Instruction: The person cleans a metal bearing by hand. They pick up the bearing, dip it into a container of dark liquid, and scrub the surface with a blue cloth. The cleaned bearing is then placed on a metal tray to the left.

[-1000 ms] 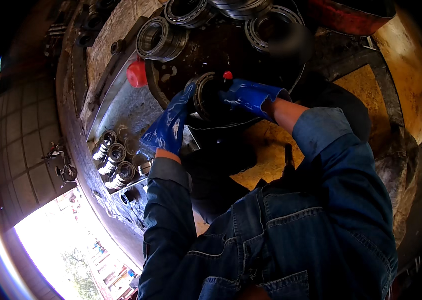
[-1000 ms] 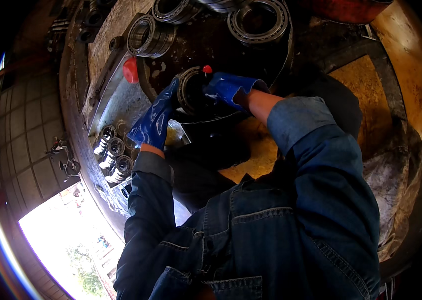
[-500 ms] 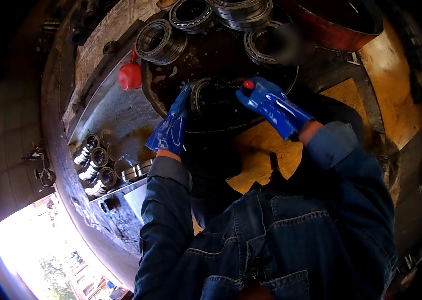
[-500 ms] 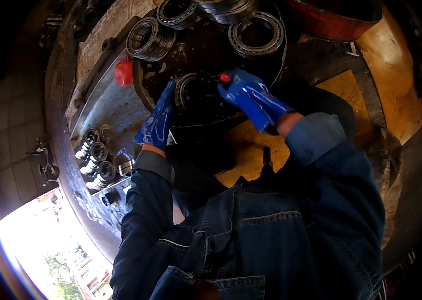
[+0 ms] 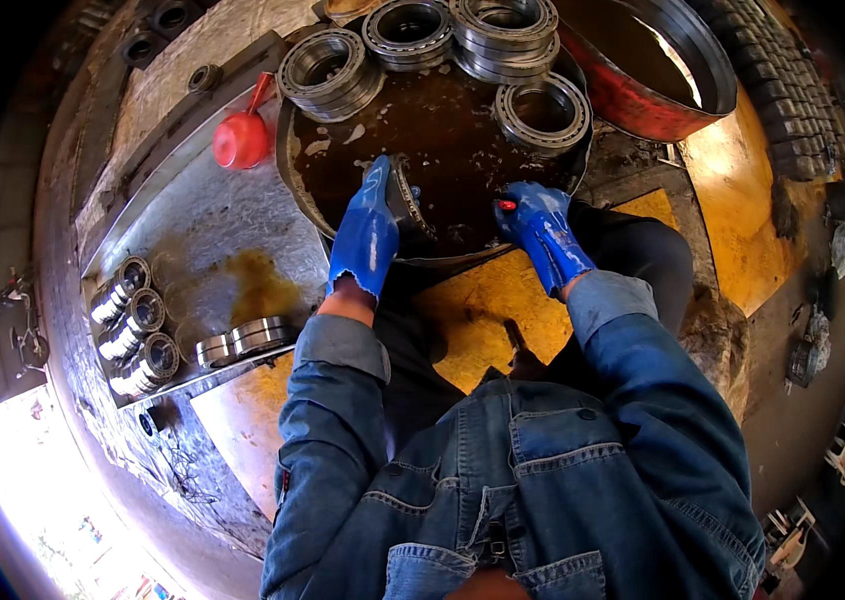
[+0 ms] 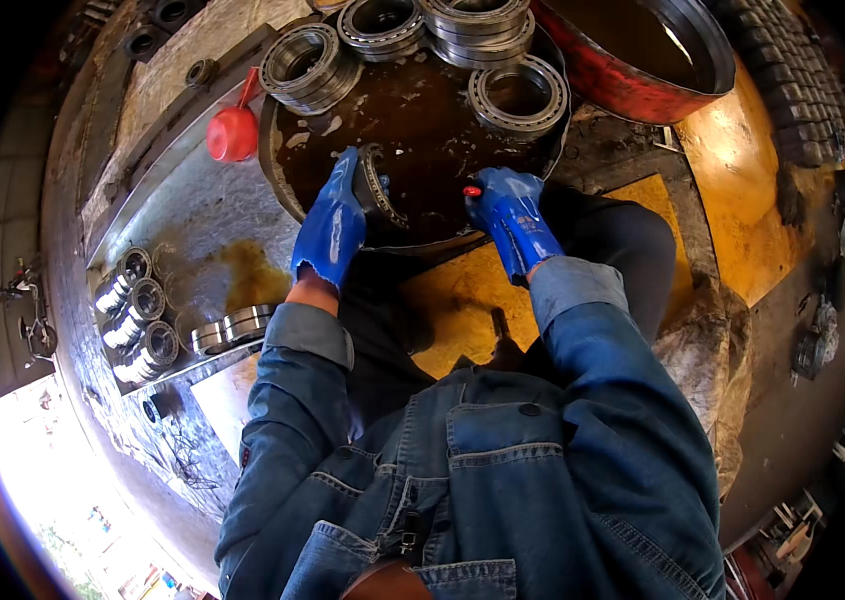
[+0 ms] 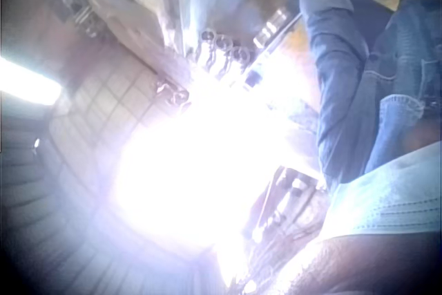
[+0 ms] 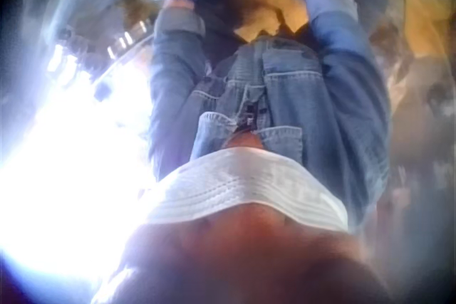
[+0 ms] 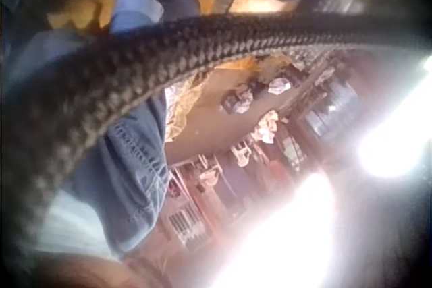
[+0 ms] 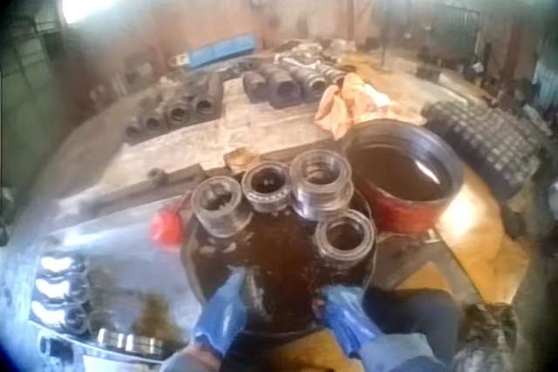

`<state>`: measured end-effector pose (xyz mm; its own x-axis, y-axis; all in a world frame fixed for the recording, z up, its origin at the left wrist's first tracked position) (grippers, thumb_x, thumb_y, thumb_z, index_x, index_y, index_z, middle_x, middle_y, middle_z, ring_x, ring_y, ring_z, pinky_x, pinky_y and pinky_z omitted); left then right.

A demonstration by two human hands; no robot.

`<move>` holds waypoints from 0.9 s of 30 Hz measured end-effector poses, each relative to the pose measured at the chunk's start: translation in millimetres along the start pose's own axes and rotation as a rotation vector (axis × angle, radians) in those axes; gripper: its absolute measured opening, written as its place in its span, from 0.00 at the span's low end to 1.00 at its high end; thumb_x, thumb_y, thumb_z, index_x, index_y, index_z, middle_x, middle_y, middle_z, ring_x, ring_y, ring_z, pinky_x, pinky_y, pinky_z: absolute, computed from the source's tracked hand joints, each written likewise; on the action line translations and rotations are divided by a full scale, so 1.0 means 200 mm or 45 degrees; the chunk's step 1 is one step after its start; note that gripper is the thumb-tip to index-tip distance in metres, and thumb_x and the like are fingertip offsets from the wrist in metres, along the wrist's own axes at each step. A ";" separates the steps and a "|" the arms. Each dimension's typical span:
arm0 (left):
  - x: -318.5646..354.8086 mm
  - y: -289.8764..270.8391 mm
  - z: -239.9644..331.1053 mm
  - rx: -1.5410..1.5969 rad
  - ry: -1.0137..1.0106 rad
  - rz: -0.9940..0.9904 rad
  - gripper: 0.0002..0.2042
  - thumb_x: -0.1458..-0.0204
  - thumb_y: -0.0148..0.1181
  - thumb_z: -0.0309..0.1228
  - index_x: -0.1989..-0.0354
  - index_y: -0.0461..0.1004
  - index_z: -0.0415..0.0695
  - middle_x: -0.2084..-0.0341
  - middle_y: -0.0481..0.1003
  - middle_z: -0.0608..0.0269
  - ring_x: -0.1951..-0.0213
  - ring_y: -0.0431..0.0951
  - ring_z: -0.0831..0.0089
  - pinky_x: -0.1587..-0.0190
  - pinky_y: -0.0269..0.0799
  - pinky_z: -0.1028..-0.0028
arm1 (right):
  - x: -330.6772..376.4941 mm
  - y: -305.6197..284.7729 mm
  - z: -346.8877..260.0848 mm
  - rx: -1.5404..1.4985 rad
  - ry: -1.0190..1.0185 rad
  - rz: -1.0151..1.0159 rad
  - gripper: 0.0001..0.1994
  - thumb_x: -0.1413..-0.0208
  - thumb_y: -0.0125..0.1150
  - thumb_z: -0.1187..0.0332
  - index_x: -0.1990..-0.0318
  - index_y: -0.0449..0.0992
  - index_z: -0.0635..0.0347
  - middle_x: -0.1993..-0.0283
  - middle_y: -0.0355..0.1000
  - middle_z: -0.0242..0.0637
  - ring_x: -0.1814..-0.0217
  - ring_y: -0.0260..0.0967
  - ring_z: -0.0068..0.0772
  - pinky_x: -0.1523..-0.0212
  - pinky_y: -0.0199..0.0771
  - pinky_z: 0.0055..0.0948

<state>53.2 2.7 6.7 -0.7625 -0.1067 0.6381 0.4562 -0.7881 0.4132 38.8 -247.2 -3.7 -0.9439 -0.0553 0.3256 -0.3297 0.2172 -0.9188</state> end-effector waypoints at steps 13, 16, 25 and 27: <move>0.09 -0.01 0.01 0.343 -0.014 -0.036 0.19 0.37 0.60 0.49 0.51 0.81 0.45 0.55 0.82 0.56 0.57 0.82 0.57 0.52 0.83 0.51 | 0.01 -0.08 -0.05 0.023 0.082 -0.253 0.17 0.43 0.61 0.52 0.51 0.84 0.47 0.48 0.82 0.41 0.42 0.78 0.47 0.42 0.74 0.45; 0.14 0.03 -0.03 0.372 -0.021 -0.139 0.21 0.36 0.58 0.50 0.49 0.80 0.45 0.53 0.80 0.56 0.53 0.81 0.57 0.47 0.80 0.50 | 0.00 -0.10 -0.04 0.026 0.049 -0.275 0.18 0.42 0.62 0.51 0.51 0.84 0.47 0.47 0.82 0.40 0.41 0.78 0.46 0.41 0.74 0.45; 0.23 0.05 -0.02 0.360 -0.126 -0.057 0.17 0.35 0.59 0.46 0.51 0.81 0.47 0.56 0.81 0.57 0.55 0.82 0.58 0.50 0.83 0.55 | 0.01 -0.06 -0.04 0.025 0.052 -0.140 0.16 0.43 0.61 0.50 0.52 0.83 0.43 0.51 0.82 0.39 0.46 0.79 0.48 0.46 0.76 0.46; 0.26 0.09 0.00 0.276 -0.131 0.017 0.18 0.36 0.59 0.49 0.51 0.81 0.47 0.56 0.81 0.57 0.55 0.82 0.56 0.50 0.83 0.52 | -0.01 -0.05 -0.03 0.027 0.051 -0.155 0.16 0.42 0.62 0.50 0.52 0.83 0.43 0.51 0.82 0.39 0.46 0.79 0.48 0.44 0.75 0.45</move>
<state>21.6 -17.6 47.7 -0.7103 -0.0453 0.7025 0.5621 -0.6372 0.5272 43.3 -242.6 6.9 -0.8956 -0.0408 0.4431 -0.4423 0.1903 -0.8764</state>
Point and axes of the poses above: each hand's wrist, its own x-axis away from the middle knuckle, its own y-axis out of the palm, z = x × y, the point moved 2 cm from there along -x, towards the middle knuckle
